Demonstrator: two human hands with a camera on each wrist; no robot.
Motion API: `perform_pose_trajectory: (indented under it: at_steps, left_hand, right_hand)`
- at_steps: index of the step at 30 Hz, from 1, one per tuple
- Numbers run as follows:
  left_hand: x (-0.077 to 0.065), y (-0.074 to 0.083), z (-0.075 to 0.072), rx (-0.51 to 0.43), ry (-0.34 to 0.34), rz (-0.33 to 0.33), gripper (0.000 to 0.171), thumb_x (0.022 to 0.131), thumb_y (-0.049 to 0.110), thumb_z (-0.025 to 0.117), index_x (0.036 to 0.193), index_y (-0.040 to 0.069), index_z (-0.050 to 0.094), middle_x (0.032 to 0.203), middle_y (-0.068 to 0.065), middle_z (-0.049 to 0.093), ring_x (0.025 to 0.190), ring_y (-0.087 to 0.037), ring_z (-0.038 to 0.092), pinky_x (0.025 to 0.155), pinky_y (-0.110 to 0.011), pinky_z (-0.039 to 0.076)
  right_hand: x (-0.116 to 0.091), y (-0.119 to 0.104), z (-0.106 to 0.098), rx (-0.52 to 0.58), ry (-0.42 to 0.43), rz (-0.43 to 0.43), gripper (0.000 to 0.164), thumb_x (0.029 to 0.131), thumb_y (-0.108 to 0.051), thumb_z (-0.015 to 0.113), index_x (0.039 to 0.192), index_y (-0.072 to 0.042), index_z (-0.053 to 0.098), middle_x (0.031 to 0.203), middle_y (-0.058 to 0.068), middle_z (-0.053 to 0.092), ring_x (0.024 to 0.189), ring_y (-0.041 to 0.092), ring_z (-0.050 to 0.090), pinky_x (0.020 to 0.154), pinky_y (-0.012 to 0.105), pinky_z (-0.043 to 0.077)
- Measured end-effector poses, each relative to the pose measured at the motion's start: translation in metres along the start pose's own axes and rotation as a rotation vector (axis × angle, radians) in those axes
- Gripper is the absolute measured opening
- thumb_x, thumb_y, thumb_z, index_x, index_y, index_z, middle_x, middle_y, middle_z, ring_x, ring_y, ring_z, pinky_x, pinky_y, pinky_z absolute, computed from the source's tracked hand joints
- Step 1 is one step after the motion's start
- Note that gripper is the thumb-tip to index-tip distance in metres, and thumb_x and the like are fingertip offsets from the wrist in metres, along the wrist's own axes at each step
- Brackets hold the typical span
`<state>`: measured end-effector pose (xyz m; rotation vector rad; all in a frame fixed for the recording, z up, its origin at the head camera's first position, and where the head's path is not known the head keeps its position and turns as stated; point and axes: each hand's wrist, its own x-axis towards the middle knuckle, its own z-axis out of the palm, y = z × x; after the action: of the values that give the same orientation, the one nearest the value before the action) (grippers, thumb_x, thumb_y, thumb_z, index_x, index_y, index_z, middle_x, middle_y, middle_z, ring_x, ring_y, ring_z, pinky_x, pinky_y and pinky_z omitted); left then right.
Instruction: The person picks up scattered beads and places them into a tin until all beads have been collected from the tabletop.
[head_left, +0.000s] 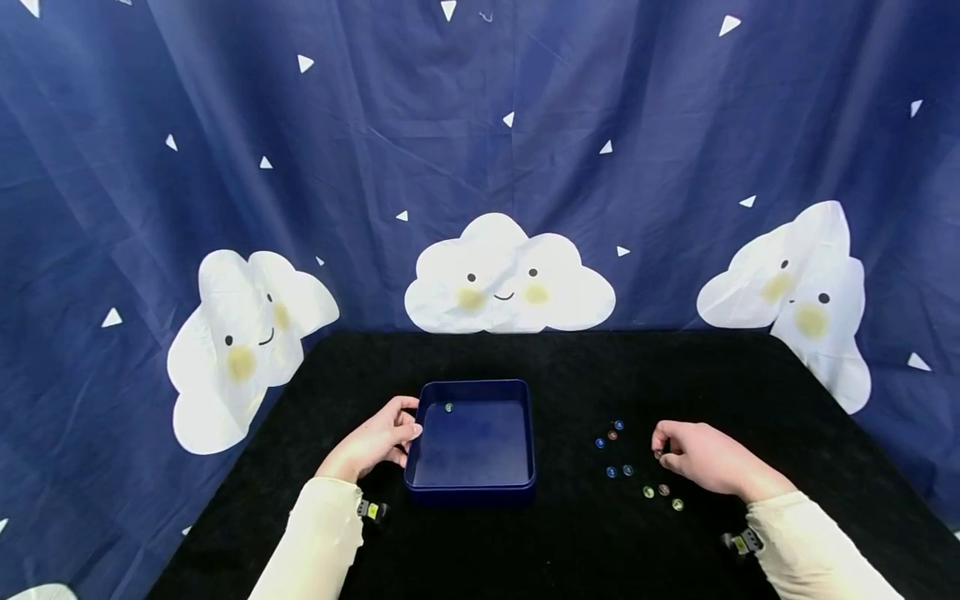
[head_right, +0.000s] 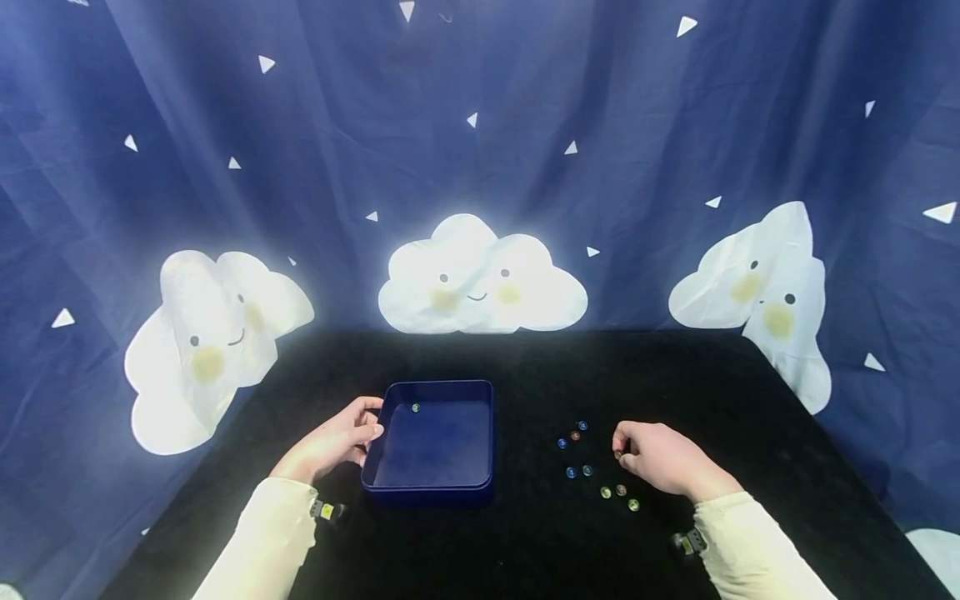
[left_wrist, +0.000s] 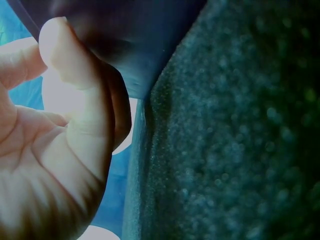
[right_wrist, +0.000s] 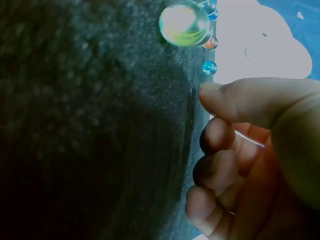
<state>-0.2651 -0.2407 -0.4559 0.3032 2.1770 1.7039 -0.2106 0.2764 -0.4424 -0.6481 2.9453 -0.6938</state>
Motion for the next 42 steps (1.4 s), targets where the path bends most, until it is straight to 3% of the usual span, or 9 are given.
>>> perform_pose_trajectory:
  at_steps: [18, 29, 42]
  left_hand:
    - [-0.004, -0.004, 0.001, 0.008, 0.002, -0.019, 0.053, 0.099, 0.007, 0.058, 0.144, -0.002, 0.031, 0.094, -0.014, 0.051, 0.071, -0.020, 0.055, 0.059, -0.035, 0.057]
    - [-0.004, -0.001, 0.002, 0.004, -0.002, -0.008, 0.053, 0.099, 0.006, 0.058, 0.144, -0.002, 0.030, 0.093, -0.013, 0.051, 0.071, -0.020, 0.054, 0.058, -0.034, 0.056]
    - [-0.002, 0.001, 0.002, 0.005, 0.009, -0.016, 0.054, 0.099, 0.007, 0.058, 0.145, -0.001, 0.031, 0.096, -0.014, 0.052, 0.072, -0.020, 0.054, 0.058, -0.033, 0.056]
  right_hand:
    - [0.007, -0.023, 0.005, -0.006, 0.098, -0.020, 0.019, 0.090, -0.014, 0.073, 0.093, -0.029, 0.062, 0.063, -0.017, 0.045, 0.056, 0.000, 0.043, 0.058, 0.026, 0.040]
    - [0.017, -0.055, 0.010, 0.064, 0.103, -0.018, 0.012, 0.093, -0.016, 0.070, 0.101, -0.024, 0.065, 0.060, -0.015, 0.047, 0.043, 0.003, 0.047, 0.051, 0.025, 0.043]
    - [0.036, -0.093, 0.020, 0.081, 0.153, -0.096, 0.009, 0.092, -0.028, 0.073, 0.095, -0.033, 0.066, 0.058, -0.017, 0.044, 0.047, 0.001, 0.041, 0.050, 0.024, 0.039]
